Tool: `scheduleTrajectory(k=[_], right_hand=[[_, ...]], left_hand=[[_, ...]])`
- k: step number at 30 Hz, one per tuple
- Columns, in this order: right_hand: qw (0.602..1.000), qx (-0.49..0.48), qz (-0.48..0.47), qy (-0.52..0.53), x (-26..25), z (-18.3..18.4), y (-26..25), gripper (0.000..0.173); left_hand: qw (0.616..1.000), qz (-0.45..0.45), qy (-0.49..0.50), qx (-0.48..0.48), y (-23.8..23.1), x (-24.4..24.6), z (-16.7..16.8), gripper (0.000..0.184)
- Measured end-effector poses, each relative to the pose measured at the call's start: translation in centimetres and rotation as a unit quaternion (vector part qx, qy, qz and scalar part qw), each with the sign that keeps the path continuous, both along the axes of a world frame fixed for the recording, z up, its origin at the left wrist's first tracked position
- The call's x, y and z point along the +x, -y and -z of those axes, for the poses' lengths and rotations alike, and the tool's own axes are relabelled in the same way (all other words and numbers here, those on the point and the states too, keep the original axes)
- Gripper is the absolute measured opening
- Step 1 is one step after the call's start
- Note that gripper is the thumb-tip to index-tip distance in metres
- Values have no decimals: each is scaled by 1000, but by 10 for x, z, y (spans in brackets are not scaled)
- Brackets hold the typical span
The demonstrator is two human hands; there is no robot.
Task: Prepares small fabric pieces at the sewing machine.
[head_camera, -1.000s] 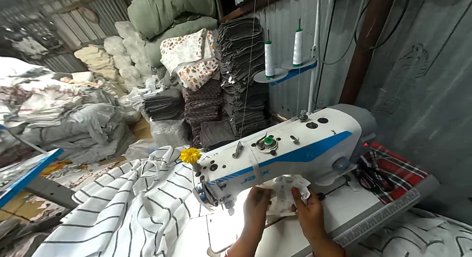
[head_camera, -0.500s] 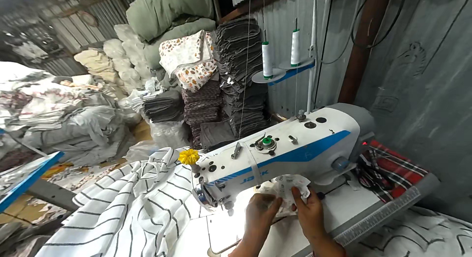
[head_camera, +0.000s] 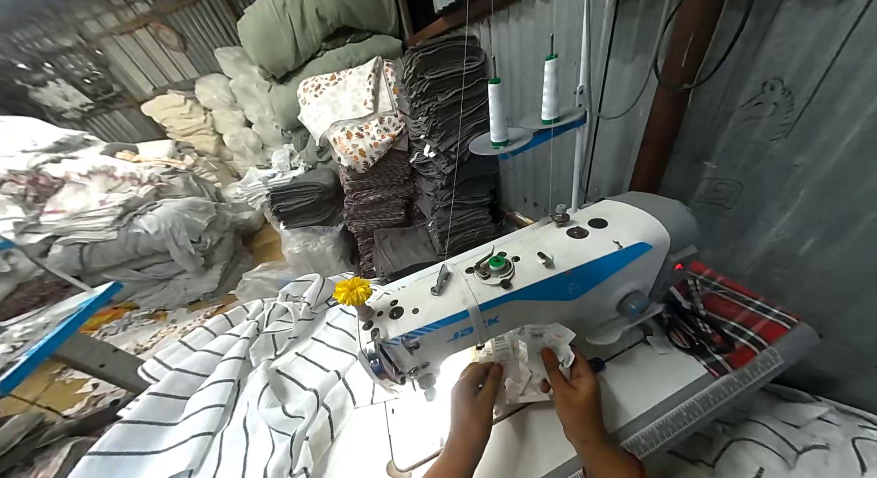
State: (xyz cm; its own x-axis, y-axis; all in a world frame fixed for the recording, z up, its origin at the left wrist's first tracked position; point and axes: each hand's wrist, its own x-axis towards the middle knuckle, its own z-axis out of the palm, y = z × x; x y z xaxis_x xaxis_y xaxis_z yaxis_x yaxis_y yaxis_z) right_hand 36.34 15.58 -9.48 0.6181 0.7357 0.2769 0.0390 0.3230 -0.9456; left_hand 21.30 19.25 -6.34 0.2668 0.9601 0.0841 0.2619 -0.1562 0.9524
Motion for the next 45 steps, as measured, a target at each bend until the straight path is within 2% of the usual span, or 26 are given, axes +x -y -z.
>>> scheduleTrajectory(k=[14, 20, 22, 26, 30, 34, 37, 39, 43, 45], right_hand=[[1000, 0, -3, 9, 1, 1, 0, 31], [1000, -2, -4, 2, 0, 1, 0, 29], [1000, -4, -6, 2, 1, 1, 0, 29], [1000, -3, -9, 2, 1, 0, 0, 28], [999, 12, -17, -25, 1, -1, 2, 28], [998, 10, -40, -38, 0, -2, 4, 28], [998, 3, -56, -25, -1, -1, 4, 30], [998, 2, -58, -25, -2, -1, 4, 30], [998, -11, -49, -50, -1, -5, 4, 28], [997, -12, -50, -51, 0, -5, 3, 28]], left_hand=[[998, -36, -28, -51, -4, 0, -1, 22], [997, -71, -29, -4, -2, -2, 2, 23], [998, -42, -43, 17, -2, -3, 0, 20], [992, -6, -124, 39, -3, 2, -12, 27], [999, -8, -43, 19, -8, 8, -16, 23], [1000, -5, 0, 6, -10, 11, -22, 42], [998, -24, -19, 52, -11, 14, -26, 29], [998, -54, -20, 32, -11, 15, -26, 25], [991, -115, 71, -8, -8, 14, -15, 19], [986, -131, 95, -25, -8, 12, -12, 23]])
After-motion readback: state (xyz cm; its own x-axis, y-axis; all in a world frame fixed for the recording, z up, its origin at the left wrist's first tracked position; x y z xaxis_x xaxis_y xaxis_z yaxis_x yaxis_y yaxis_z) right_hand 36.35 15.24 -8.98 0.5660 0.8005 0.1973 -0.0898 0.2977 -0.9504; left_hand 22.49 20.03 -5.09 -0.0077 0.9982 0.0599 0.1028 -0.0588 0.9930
